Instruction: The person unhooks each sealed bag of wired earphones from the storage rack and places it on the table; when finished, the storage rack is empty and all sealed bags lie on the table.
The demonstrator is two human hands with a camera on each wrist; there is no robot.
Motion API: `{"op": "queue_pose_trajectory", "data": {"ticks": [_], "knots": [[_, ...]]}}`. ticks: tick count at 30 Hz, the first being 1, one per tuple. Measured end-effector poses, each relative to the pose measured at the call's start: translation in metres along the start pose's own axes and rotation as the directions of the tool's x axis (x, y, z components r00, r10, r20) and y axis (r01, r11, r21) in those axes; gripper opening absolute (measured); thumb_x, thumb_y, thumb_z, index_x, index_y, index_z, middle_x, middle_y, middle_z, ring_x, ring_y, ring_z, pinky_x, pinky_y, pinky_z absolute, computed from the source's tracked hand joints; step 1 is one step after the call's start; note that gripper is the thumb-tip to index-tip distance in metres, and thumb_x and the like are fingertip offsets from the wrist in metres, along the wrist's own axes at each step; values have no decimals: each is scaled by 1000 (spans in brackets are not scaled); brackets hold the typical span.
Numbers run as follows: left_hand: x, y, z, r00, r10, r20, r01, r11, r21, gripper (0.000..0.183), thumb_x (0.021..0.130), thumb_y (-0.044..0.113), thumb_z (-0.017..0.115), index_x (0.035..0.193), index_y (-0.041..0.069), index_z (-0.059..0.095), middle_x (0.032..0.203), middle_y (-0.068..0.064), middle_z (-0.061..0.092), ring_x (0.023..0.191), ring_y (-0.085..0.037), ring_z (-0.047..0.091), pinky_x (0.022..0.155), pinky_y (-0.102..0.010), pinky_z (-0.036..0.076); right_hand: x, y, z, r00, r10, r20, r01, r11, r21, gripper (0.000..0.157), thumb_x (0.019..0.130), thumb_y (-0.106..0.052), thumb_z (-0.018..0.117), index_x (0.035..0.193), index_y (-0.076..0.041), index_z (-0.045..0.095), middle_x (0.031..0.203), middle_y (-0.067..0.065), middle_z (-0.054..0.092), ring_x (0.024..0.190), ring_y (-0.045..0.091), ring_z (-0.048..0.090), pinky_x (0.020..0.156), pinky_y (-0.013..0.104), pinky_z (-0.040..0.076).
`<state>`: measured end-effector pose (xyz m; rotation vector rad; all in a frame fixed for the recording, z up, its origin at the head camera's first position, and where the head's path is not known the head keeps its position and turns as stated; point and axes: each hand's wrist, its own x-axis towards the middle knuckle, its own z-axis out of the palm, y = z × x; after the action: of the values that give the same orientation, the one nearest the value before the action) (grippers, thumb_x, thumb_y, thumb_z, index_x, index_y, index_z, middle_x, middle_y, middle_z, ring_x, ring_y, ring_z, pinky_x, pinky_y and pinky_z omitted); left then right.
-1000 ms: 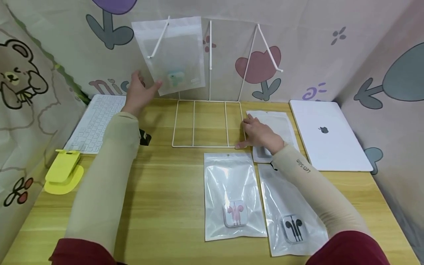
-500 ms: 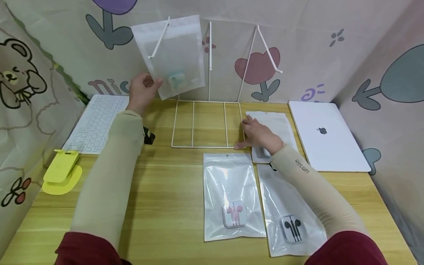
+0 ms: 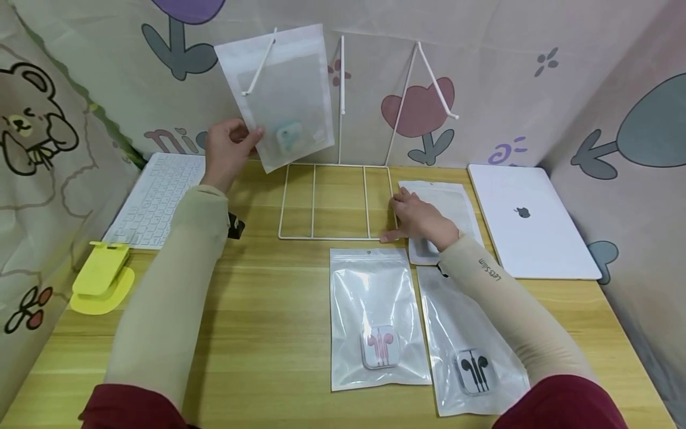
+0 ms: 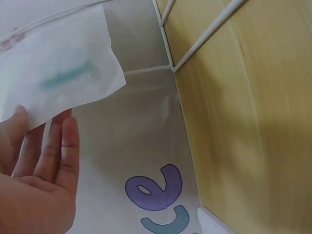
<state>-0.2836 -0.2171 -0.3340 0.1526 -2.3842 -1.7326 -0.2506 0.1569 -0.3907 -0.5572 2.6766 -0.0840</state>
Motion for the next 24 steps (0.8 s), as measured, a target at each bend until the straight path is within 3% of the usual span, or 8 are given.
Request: {"op": "queue_pose_trajectory", "data": {"ticks": [12,18,24], "knots": [[-31,3,-4,986,166,-21,-165,985,55,30,88,29,74,97,0,73,96,-7,75,77,-14,69,71,-26,56,0,1,2,1000,-9,-7,9,1000,17,102,76,-56,79,149,3,37,160,23,17,145,44,13,111,57,26],[-46,1,-6,964,264,-32,-259,959,111,30,89,27,74,95,-2,73,95,-11,74,70,-12,68,69,-25,56,-1,1,2,1000,-10,-8,10,1000,15,100,76,-55,80,147,3,40,160,22,19,145,44,13,111,57,26],[-63,-1,-14,956,292,-19,-289,952,103,26,89,22,75,96,-3,72,97,-13,74,70,-9,69,67,-24,56,-1,1,1,1000,-13,-26,13,1000,5,97,76,-55,80,145,2,44,159,22,21,145,45,14,110,57,27]]}}
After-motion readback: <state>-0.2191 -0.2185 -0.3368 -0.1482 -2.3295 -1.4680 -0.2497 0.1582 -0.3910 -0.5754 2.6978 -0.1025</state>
